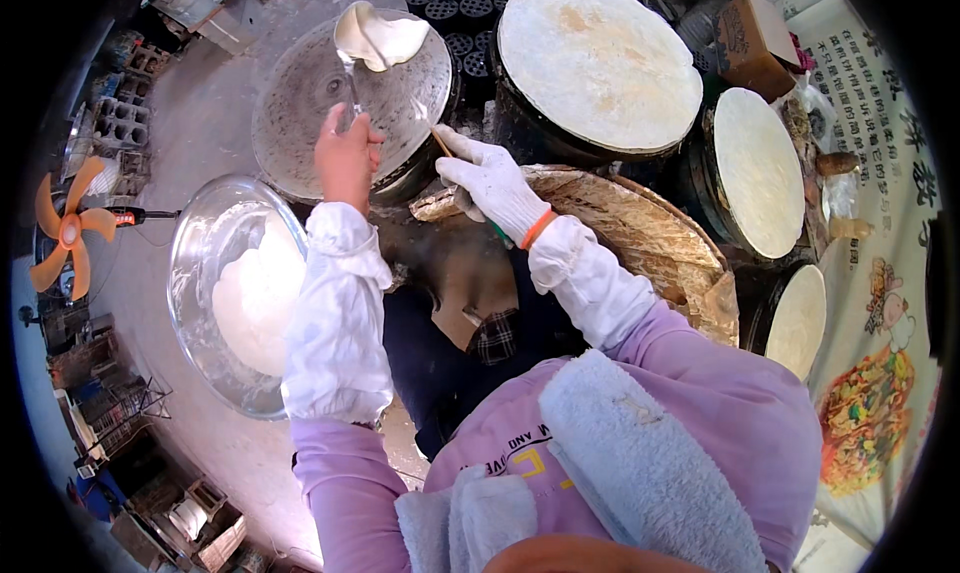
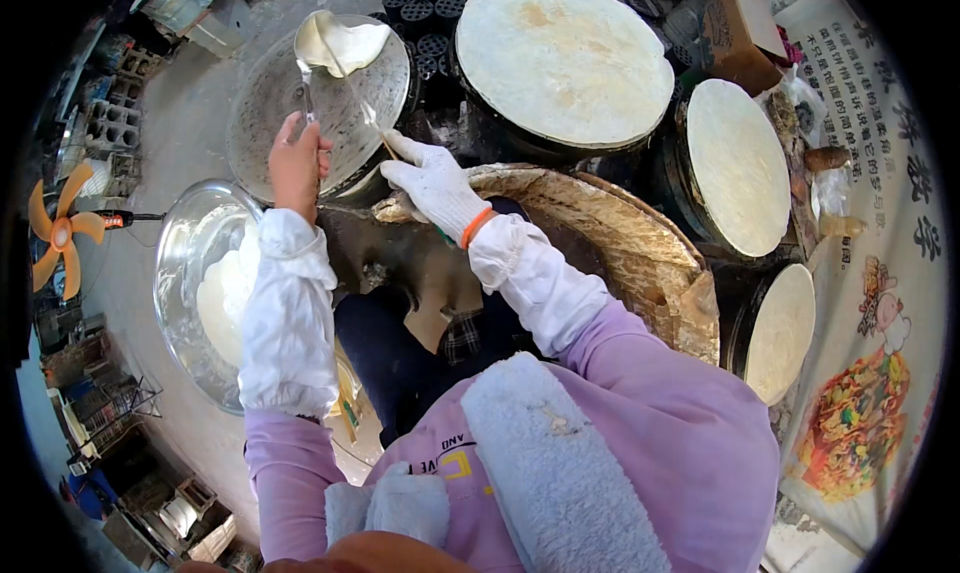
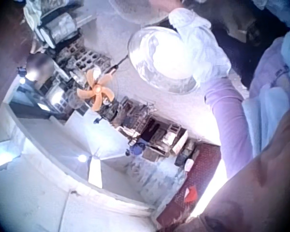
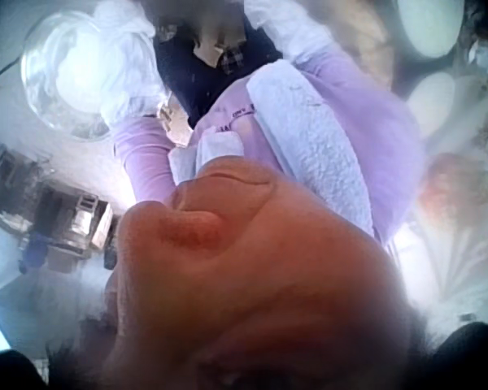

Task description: The person scoops batter from a metal bowl and pours it onto a series of hot circular griddles. Using a wooden spreader, they spread the batter into thin, round crepes. The person flips the crepes to cook the other side and then removes the finished ones from the griddles.

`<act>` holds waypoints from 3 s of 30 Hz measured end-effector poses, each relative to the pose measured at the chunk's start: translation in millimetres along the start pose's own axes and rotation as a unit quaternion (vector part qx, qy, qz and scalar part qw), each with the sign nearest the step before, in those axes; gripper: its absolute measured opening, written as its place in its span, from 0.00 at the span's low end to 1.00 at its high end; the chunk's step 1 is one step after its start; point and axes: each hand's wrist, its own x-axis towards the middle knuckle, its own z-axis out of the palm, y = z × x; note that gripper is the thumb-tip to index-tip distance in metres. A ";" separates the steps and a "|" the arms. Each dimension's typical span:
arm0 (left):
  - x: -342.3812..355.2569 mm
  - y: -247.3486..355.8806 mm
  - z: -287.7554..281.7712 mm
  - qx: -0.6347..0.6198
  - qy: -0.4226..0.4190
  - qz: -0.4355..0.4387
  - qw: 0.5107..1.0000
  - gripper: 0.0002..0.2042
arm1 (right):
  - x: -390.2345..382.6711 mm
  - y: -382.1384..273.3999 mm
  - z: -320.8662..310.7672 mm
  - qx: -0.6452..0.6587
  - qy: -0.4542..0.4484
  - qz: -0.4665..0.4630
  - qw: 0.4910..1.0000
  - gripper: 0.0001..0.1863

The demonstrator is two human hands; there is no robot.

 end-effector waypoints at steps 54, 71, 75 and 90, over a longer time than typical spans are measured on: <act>-268.1 -270.0 -97.0 0.073 0.297 -0.116 0.945 0.12 | 153.1 30.9 66.4 -0.472 0.153 -0.195 0.846 0.25; -264.2 -278.1 -97.2 0.081 0.329 -0.080 0.937 0.12 | 198.0 3.1 38.3 -0.579 0.026 -0.246 0.777 0.25; -261.2 -267.0 -96.0 0.094 0.320 -0.110 0.936 0.12 | 210.7 29.5 74.4 -0.604 -0.014 -0.256 0.755 0.20; -256.9 -251.5 -86.2 0.138 0.324 -0.118 0.929 0.11 | 216.0 -3.6 28.2 -0.621 -0.157 -0.267 0.720 0.24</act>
